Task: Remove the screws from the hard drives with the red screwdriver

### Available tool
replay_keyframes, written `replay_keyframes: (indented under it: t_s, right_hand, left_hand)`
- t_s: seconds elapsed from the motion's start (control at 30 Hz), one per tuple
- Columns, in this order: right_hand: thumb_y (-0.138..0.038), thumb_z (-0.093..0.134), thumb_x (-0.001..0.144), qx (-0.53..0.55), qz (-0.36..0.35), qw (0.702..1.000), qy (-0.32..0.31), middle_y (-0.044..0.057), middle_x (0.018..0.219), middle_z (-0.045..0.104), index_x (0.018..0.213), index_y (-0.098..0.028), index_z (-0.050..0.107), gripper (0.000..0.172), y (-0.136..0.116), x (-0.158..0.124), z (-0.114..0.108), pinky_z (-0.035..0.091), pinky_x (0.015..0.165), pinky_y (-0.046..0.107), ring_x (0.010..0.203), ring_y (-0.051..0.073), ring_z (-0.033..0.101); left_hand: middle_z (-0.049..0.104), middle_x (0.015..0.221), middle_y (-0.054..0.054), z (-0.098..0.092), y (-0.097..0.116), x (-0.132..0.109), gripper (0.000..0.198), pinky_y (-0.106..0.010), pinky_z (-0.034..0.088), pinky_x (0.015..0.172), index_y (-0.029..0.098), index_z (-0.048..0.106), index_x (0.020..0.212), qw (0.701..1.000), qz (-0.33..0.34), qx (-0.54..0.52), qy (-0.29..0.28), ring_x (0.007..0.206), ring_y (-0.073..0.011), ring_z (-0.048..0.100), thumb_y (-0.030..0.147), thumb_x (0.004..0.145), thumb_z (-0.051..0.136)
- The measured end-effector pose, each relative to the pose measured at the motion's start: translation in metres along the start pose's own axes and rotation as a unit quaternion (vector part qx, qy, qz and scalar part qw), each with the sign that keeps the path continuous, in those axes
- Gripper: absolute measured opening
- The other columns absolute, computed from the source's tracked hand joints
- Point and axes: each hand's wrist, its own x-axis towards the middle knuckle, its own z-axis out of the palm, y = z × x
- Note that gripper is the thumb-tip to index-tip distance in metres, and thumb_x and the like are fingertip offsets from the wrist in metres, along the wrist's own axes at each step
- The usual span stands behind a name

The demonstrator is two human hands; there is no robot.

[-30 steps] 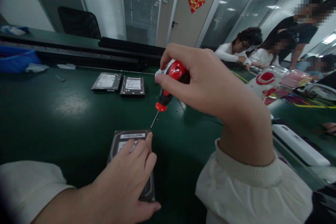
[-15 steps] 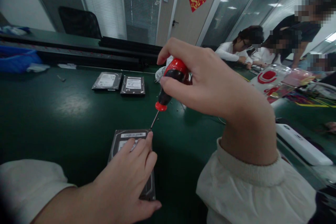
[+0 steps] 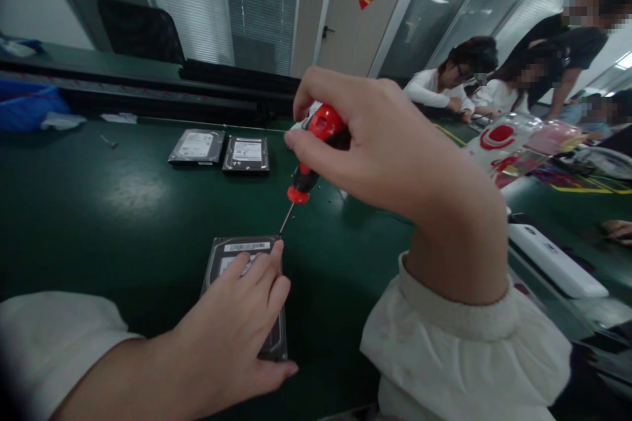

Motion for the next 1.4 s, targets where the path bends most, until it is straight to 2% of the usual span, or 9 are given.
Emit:
replay_keyframes:
  t_s: [0.1, 0.23, 0.37, 0.53, 0.7, 0.87, 1.03, 1.2, 1.4]
  right_hand:
    - [-0.040, 0.056, 0.085, 0.022, -0.005, 0.999, -0.026, 0.003, 0.096, 0.064, 0.112, -0.025, 0.060, 0.031, 0.000, -0.001, -0.001, 0.039, 0.067, 0.033, 0.076, 0.016, 0.053]
    - [-0.049, 0.054, 0.091, 0.015, 0.006, 1.000, -0.003, 0.001, 0.081, 0.061, 0.101, -0.022, 0.063, 0.031, -0.002, -0.002, -0.002, 0.035, 0.065, 0.031, 0.068, 0.013, 0.049]
    - [-0.036, 0.057, 0.087, 0.046, 0.001, 0.999, -0.028, 0.001, 0.082, 0.060, 0.111, -0.020, 0.060, 0.029, -0.003, -0.003, -0.002, 0.036, 0.068, 0.030, 0.067, 0.012, 0.048]
    - [-0.048, 0.054, 0.092, 0.074, 0.020, 0.997, -0.010, 0.003, 0.081, 0.060, 0.100, -0.019, 0.061, 0.031, 0.003, -0.002, 0.002, 0.033, 0.068, 0.030, 0.070, 0.012, 0.047]
    - [-0.026, 0.058, 0.083, 0.084, 0.017, 0.996, -0.005, 0.001, 0.082, 0.054, 0.103, -0.017, 0.055, 0.022, 0.008, 0.000, 0.005, 0.032, 0.069, 0.030, 0.068, 0.010, 0.041]
    - [-0.053, 0.054, 0.092, 0.063, 0.045, 0.997, -0.004, 0.002, 0.072, 0.051, 0.094, -0.018, 0.057, 0.035, 0.009, 0.001, 0.007, 0.028, 0.066, 0.031, 0.066, 0.011, 0.041]
    - [-0.035, 0.061, 0.086, 0.085, 0.012, 0.996, -0.019, 0.001, 0.079, 0.054, 0.103, -0.019, 0.056, 0.024, 0.008, 0.001, 0.007, 0.030, 0.065, 0.029, 0.065, 0.009, 0.041]
    - [-0.051, 0.056, 0.091, 0.082, 0.014, 0.997, -0.008, 0.000, 0.071, 0.052, 0.094, -0.017, 0.059, 0.034, 0.007, -0.001, 0.005, 0.028, 0.064, 0.029, 0.064, 0.009, 0.041]
    - [-0.029, 0.059, 0.085, 0.094, -0.007, 0.995, -0.028, -0.001, 0.079, 0.054, 0.106, -0.017, 0.058, 0.024, 0.010, -0.001, 0.004, 0.031, 0.065, 0.028, 0.065, 0.008, 0.041]
  left_hand:
    - [0.059, 0.141, -0.031, -0.001, 0.000, -0.002, 0.087, -0.053, 0.038, 0.103, 0.005, 0.071, 0.119, 1.000, -0.002, 0.010, 0.007, 0.138, -0.0466, 0.046, 0.079, 0.080, 0.050]
    - [0.057, 0.143, -0.033, -0.003, 0.001, -0.004, 0.087, -0.051, 0.040, 0.101, 0.004, 0.071, 0.119, 1.000, -0.001, 0.012, 0.004, 0.139, -0.0460, 0.046, 0.079, 0.081, 0.050]
    - [0.058, 0.142, -0.032, -0.005, 0.000, -0.003, 0.085, -0.050, 0.041, 0.100, 0.005, 0.070, 0.119, 1.000, 0.001, 0.017, -0.005, 0.140, -0.0446, 0.045, 0.078, 0.081, 0.050]
    - [0.055, 0.144, -0.034, -0.004, 0.000, -0.002, 0.086, -0.053, 0.040, 0.101, 0.004, 0.070, 0.118, 1.000, 0.000, 0.020, -0.015, 0.140, -0.0461, 0.045, 0.079, 0.081, 0.049]
    - [0.049, 0.149, -0.034, -0.006, 0.001, -0.001, 0.086, -0.053, 0.042, 0.100, 0.005, 0.069, 0.119, 0.999, -0.003, 0.026, -0.036, 0.137, -0.0458, 0.048, 0.079, 0.082, 0.048]
    - [0.050, 0.150, -0.033, -0.008, 0.001, -0.002, 0.084, -0.052, 0.041, 0.101, 0.006, 0.069, 0.119, 0.999, -0.006, 0.024, -0.043, 0.139, -0.0450, 0.047, 0.079, 0.082, 0.049]
    - [0.052, 0.147, -0.033, -0.007, 0.002, -0.004, 0.082, -0.051, 0.041, 0.101, 0.006, 0.070, 0.116, 0.999, -0.002, 0.022, -0.028, 0.138, -0.0450, 0.048, 0.078, 0.082, 0.051]
    - [0.053, 0.145, -0.035, -0.007, 0.001, -0.004, 0.082, -0.051, 0.041, 0.101, 0.005, 0.070, 0.115, 1.000, -0.004, 0.017, -0.021, 0.139, -0.0454, 0.047, 0.077, 0.081, 0.053]
    - [0.050, 0.148, -0.035, -0.006, 0.001, -0.005, 0.082, -0.052, 0.042, 0.100, 0.004, 0.070, 0.115, 1.000, -0.004, 0.017, -0.013, 0.135, -0.0452, 0.051, 0.077, 0.080, 0.055]
